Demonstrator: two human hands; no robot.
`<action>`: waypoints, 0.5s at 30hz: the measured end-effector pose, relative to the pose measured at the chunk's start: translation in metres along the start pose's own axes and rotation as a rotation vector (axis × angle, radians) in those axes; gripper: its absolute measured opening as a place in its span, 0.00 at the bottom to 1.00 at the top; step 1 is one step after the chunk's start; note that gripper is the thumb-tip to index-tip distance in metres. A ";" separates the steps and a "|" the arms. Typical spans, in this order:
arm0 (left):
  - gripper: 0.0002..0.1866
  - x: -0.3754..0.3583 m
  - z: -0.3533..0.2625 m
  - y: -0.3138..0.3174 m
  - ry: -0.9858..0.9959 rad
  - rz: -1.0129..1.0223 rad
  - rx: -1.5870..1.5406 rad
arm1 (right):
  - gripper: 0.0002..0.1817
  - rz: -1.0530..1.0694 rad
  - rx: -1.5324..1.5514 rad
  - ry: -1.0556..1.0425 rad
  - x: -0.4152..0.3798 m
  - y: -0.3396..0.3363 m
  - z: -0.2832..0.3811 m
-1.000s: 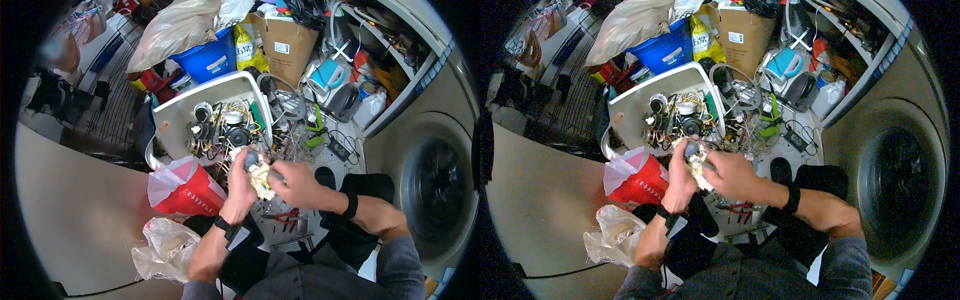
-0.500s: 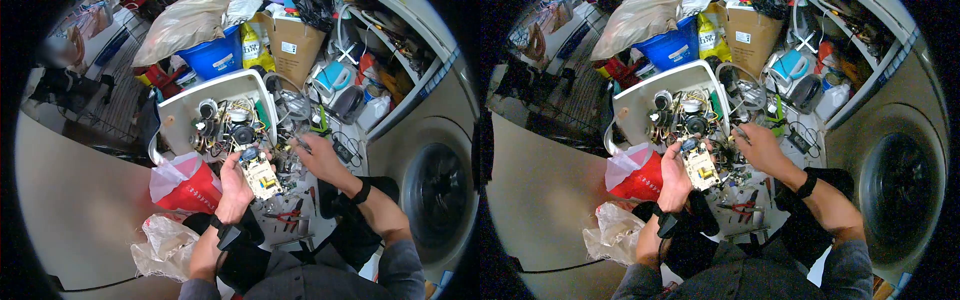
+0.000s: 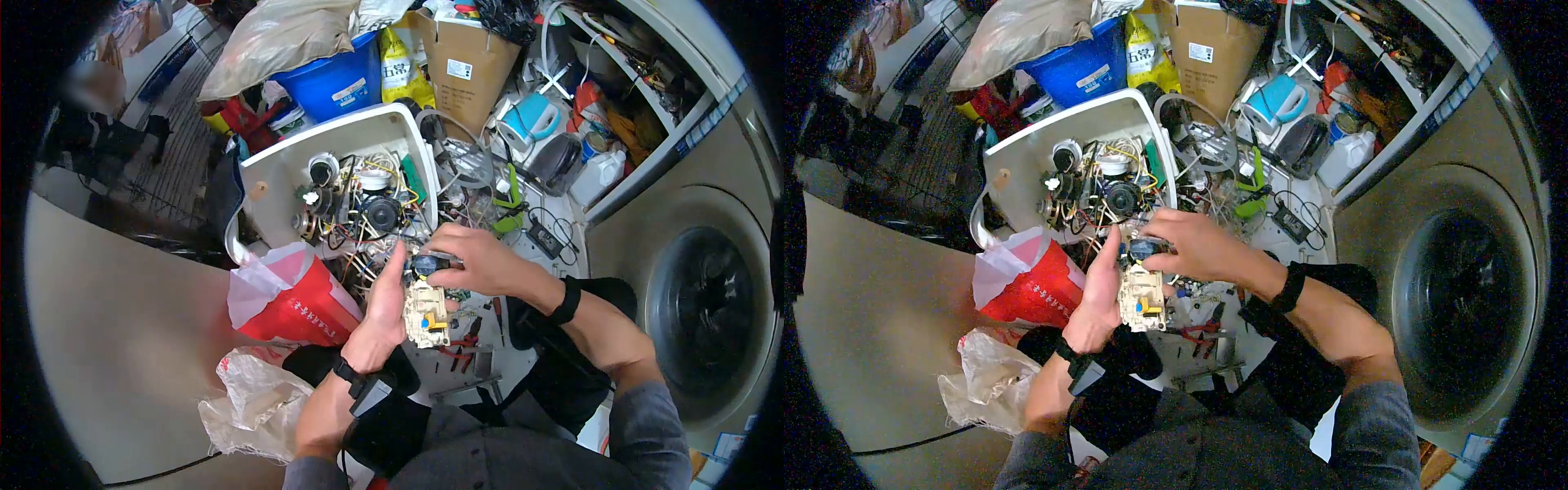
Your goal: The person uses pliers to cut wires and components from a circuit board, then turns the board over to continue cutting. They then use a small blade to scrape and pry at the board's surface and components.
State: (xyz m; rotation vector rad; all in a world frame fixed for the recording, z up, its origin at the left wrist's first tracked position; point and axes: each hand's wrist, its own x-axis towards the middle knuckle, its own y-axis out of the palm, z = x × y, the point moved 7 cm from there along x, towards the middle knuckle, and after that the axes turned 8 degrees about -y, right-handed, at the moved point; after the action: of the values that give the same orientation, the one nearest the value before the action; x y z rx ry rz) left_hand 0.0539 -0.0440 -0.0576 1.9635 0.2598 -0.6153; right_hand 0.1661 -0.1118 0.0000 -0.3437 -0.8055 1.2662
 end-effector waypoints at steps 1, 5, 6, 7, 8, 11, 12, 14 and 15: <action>0.37 0.002 0.002 -0.004 0.000 0.004 0.021 | 0.24 0.010 -0.014 -0.023 -0.001 0.003 0.000; 0.35 0.002 0.002 -0.014 -0.004 -0.089 0.111 | 0.21 0.067 -0.052 0.016 -0.001 0.008 0.006; 0.35 0.001 0.001 -0.012 0.022 -0.119 0.105 | 0.21 0.070 -0.052 0.015 -0.001 0.010 0.005; 0.35 0.001 0.000 -0.013 0.023 -0.119 0.106 | 0.20 0.034 -0.060 -0.032 0.000 0.010 0.006; 0.34 0.001 0.001 -0.015 0.011 -0.121 0.130 | 0.18 0.000 -0.069 -0.080 0.000 0.008 0.007; 0.34 -0.002 -0.002 -0.012 0.024 -0.138 0.180 | 0.18 0.002 -0.075 -0.104 0.003 0.007 0.007; 0.34 -0.002 -0.004 -0.010 0.044 -0.157 0.205 | 0.18 0.003 -0.078 -0.102 0.003 0.005 0.007; 0.34 0.005 -0.002 -0.013 0.043 -0.152 0.159 | 0.20 0.001 -0.091 -0.092 0.004 0.007 0.007; 0.34 0.008 0.000 -0.017 0.044 -0.152 0.110 | 0.20 0.002 -0.088 -0.091 0.003 0.009 0.006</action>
State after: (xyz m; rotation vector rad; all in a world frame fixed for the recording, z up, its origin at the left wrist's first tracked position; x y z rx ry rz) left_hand 0.0531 -0.0364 -0.0749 2.0780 0.4129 -0.6974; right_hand 0.1558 -0.1077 -0.0001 -0.3597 -0.9405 1.2576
